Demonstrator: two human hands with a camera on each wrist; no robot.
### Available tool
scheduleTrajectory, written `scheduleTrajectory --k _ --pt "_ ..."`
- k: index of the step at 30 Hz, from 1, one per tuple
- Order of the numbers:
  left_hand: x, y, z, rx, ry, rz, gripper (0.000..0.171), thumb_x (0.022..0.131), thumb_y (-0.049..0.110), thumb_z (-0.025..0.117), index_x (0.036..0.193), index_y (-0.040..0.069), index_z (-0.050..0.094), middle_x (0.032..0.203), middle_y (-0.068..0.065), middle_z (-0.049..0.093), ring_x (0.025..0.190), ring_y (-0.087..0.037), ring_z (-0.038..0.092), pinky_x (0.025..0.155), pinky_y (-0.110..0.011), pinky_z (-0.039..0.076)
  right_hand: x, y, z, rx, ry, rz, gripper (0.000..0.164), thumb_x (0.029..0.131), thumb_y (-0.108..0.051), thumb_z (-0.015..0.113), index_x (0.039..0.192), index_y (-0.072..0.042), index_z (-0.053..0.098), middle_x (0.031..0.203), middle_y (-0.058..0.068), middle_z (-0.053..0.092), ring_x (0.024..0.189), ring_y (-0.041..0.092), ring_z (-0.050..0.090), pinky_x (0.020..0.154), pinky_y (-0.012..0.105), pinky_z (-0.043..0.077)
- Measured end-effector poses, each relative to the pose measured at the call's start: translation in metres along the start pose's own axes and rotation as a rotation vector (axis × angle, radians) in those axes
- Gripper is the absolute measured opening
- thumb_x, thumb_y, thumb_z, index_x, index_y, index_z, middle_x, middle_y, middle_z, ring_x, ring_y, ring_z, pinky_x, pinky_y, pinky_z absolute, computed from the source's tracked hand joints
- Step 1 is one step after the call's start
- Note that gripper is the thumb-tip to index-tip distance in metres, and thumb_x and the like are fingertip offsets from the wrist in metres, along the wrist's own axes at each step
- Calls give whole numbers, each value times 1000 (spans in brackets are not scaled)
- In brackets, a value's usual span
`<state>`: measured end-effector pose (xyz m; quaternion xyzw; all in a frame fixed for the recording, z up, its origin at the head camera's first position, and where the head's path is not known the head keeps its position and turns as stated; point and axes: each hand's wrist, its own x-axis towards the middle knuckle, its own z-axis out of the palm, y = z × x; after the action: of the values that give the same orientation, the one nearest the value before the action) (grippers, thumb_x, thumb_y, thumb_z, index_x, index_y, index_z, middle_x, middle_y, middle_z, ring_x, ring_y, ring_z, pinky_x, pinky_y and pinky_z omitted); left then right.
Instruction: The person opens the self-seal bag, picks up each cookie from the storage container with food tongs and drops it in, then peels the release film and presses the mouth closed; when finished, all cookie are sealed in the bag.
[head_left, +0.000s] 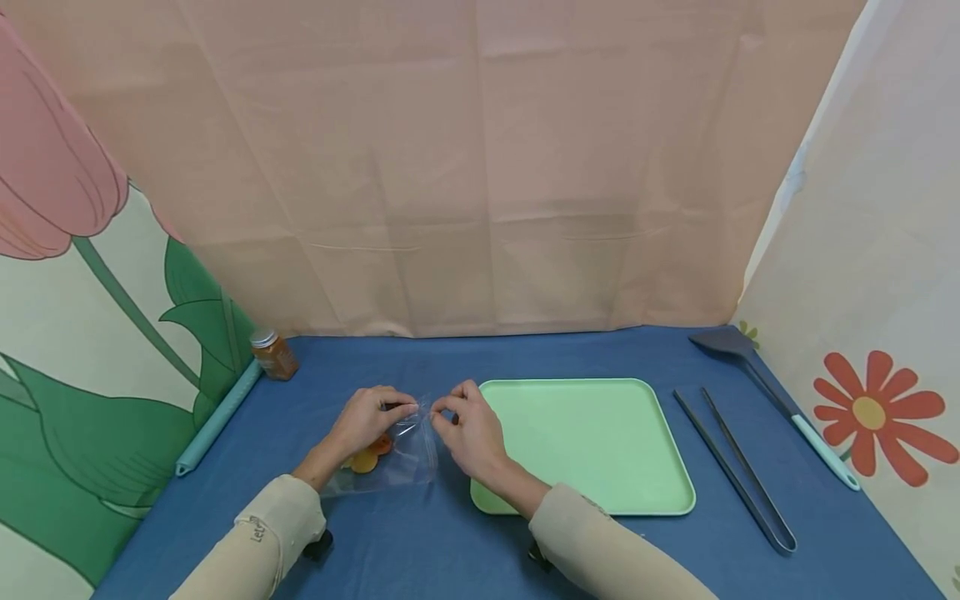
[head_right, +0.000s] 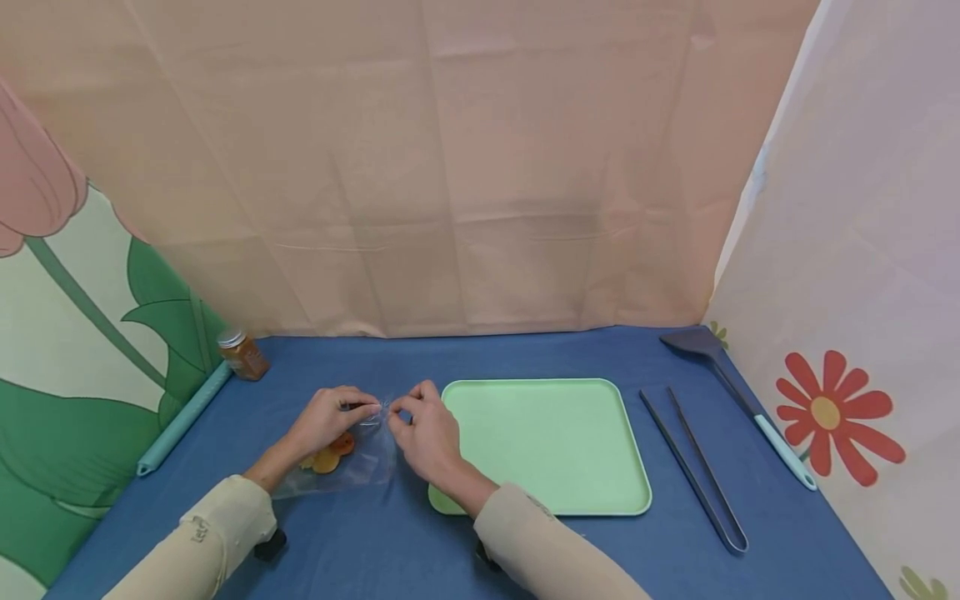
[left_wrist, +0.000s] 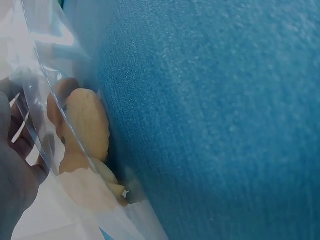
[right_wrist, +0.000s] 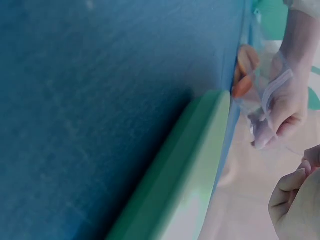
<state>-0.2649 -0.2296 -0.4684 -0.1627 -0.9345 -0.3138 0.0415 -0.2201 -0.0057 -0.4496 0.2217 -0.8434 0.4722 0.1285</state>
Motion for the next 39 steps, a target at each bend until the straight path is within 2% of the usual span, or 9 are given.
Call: scheduleTrajectory --k 9,16,20,31,36,39 --pt "0 -2 -1 -8 7 4 16 96 36 68 105 27 79 99 8 73 78 -5 63 66 -27 51 -11 -11 -9 51 -47 -22 13 97 -15 66 97 -9 78 95 10 51 64 2 44 57 18 42" --pt "1 -3 0 -2 6 -8 16 96 36 68 105 27 78 99 9 73 75 -5 62 64 -27 51 -21 -22 -22 84 -103 -41 12 97 -13 66 98 -12 78 93 -1 47 64 1 45 60 18 44" --pt "1 -3 -1 -5 0 -12 16 97 36 67 106 28 78 101 8 73 76 -7 62 66 -28 51 -27 -27 -28 97 -124 -36 12 97 -13 66 96 -14 78 93 -3 47 64 1 44 61 18 43" --pt "1 -1 -1 12 7 -22 16 97 35 67 106 27 78 103 7 73 76 -5 61 67 -28 51 -41 -38 -41 143 -163 -25 13 96 -11 66 93 -14 78 95 2 51 69 1 50 67 20 47" --pt "1 -1 -1 14 8 -38 16 97 35 67 107 28 78 105 7 73 80 -6 63 71 -30 52 -49 -44 -48 170 -188 -9 13 96 -11 66 92 -16 78 94 -4 48 71 1 50 67 20 48" --pt "1 -1 -1 11 12 -39 15 97 35 67 107 29 78 105 7 74 80 -6 63 70 -30 52 -54 -46 -52 189 -206 0 14 95 -11 66 90 -17 77 95 -1 48 71 1 51 66 20 48"
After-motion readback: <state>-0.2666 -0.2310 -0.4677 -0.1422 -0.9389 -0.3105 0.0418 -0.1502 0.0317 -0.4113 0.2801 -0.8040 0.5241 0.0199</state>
